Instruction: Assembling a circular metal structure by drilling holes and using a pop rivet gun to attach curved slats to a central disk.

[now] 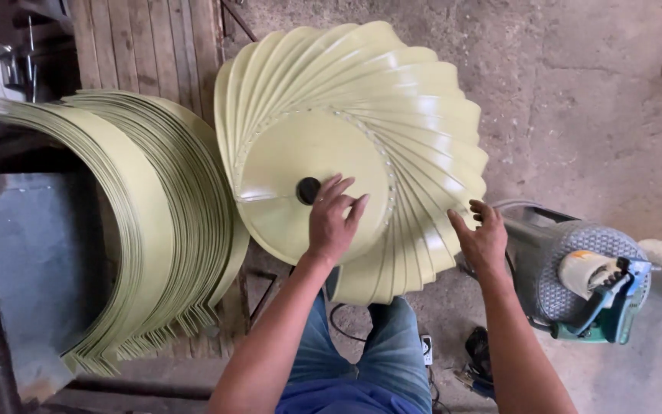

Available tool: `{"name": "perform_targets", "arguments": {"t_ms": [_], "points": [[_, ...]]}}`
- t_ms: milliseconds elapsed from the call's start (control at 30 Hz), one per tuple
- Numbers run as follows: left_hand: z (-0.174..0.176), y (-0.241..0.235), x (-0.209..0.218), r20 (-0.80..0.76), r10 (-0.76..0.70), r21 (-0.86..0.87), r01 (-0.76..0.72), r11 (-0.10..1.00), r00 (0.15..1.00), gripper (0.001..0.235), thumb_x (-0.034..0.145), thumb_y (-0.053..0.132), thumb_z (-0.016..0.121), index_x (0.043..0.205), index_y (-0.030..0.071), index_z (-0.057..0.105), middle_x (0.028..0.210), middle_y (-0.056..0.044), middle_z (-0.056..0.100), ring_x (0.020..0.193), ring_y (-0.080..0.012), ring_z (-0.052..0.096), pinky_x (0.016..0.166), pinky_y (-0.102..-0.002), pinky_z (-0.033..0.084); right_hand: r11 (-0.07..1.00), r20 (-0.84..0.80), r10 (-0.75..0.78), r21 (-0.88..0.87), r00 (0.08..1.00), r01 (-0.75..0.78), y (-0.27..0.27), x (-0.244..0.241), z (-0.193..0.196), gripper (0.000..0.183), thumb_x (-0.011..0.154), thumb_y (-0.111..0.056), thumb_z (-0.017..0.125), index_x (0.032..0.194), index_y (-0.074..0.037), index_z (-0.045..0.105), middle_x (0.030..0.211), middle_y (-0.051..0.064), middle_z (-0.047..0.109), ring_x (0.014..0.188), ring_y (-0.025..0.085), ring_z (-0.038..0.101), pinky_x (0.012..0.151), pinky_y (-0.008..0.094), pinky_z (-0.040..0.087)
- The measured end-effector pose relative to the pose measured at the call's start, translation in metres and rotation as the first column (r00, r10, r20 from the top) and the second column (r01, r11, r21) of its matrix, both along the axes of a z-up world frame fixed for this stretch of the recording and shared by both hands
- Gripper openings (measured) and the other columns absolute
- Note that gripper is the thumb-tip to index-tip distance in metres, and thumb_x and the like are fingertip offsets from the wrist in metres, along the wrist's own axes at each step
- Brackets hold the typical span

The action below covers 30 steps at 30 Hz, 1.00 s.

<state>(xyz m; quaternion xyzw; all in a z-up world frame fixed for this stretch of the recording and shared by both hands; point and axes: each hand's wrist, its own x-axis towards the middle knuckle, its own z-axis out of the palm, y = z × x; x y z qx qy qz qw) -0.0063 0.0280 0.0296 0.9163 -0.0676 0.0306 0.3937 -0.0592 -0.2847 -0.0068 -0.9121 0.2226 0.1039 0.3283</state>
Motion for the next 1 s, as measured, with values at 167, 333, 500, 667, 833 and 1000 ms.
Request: {"name": "perform_targets", "arguments": {"t_ms": [167, 333, 500, 667, 833, 1000], "points": [[-0.025, 0.103, -0.034, -0.204, 0.481, -0.32, -0.523, 0.79, 0.852, 0.027, 0.105, 0.029, 0.065, 0.09, 0.009, 0.074, 0.103, -0.004, 0.074, 0.099, -0.0172, 0.07, 0.088, -0.035, 0.061, 0.992, -0.139, 0.006, -0.123, 0.99, -0.024, 0.03, 0.04, 0.008, 0.076, 0.087, -0.053, 0.079, 0.138, -0.001, 0.059, 0.134, 0.023, 0.054, 0.12, 0.034, 0.057, 0.102, 0.048, 0.048], [-0.126, 0.206, -0.099, -0.518, 0.666, -0.136, -0.82, 0.556, 0.537, 0.033, 0.108, 0.033, 0.061, 0.092, 0.007, 0.074, 0.088, -0.007, 0.076, 0.08, -0.018, 0.07, 0.078, -0.034, 0.056, 0.979, -0.187, -0.037, -0.203, 0.982, -0.002, 0.04, 0.073, 0.015, 0.088, 0.083, -0.06, 0.08, 0.143, 0.0, 0.055, 0.137, 0.027, 0.048, 0.121, 0.038, 0.053, 0.1, 0.052, 0.047], [-0.213, 0.192, -0.156, -0.884, -0.018, -0.461, -0.865, 0.2, 0.467, 0.047, 0.083, 0.021, 0.068, 0.127, 0.005, 0.067, 0.109, -0.008, 0.073, 0.094, -0.024, 0.067, 0.081, -0.038, 0.058, 0.993, -0.305, 0.024, -0.104, 0.952, -0.059, 0.044, 0.106, 0.016, 0.085, 0.085, -0.064, 0.078, 0.138, 0.001, 0.061, 0.135, 0.025, 0.055, 0.121, 0.033, 0.058, 0.098, 0.047, 0.05], [-0.183, 0.119, -0.131, -0.685, -0.172, -0.708, -0.702, -0.076, 0.708, 0.063, 0.087, 0.025, 0.064, 0.146, 0.006, 0.052, 0.134, -0.008, 0.065, 0.117, -0.0247, 0.065, 0.095, -0.041, 0.058, 0.995, -0.318, 0.035, -0.076, 0.947, -0.062, 0.038, 0.124, 0.0, 0.075, 0.086, -0.06, 0.08, 0.121, 0.006, 0.068, 0.107, 0.02, 0.073, 0.095, 0.028, 0.07, 0.085, 0.042, 0.058], [-0.178, 0.109, -0.108, -0.7, -0.12, -0.684, -0.709, -0.169, 0.704, 0.064, 0.091, 0.034, 0.059, 0.148, 0.006, 0.049, 0.138, -0.011, 0.062, 0.121, -0.0282, 0.063, 0.098, -0.044, 0.055, 0.99, -0.415, 0.064, -0.089, 0.907, -0.11, 0.038, 0.134, 0.007, 0.065, 0.087, -0.058, 0.078, 0.11, 0.003, 0.077, 0.095, 0.019, 0.076, 0.084, 0.028, 0.071, 0.078, 0.043, 0.059], [-0.179, 0.117, -0.092, -0.703, -0.07, -0.674, -0.694, -0.253, 0.708, 0.067, 0.094, 0.042, 0.055, 0.149, 0.006, 0.047, 0.142, -0.014, 0.059, 0.124, -0.0317, 0.061, 0.1, -0.047, 0.052, 0.976, -0.432, 0.186, -0.025, 0.883, -0.217, 0.025, 0.132, -0.003, 0.072, 0.085, -0.06, 0.08, 0.119, 0.003, 0.074, 0.103, 0.022, 0.077, 0.09, 0.028, 0.073, 0.084, 0.043, 0.058]]}}
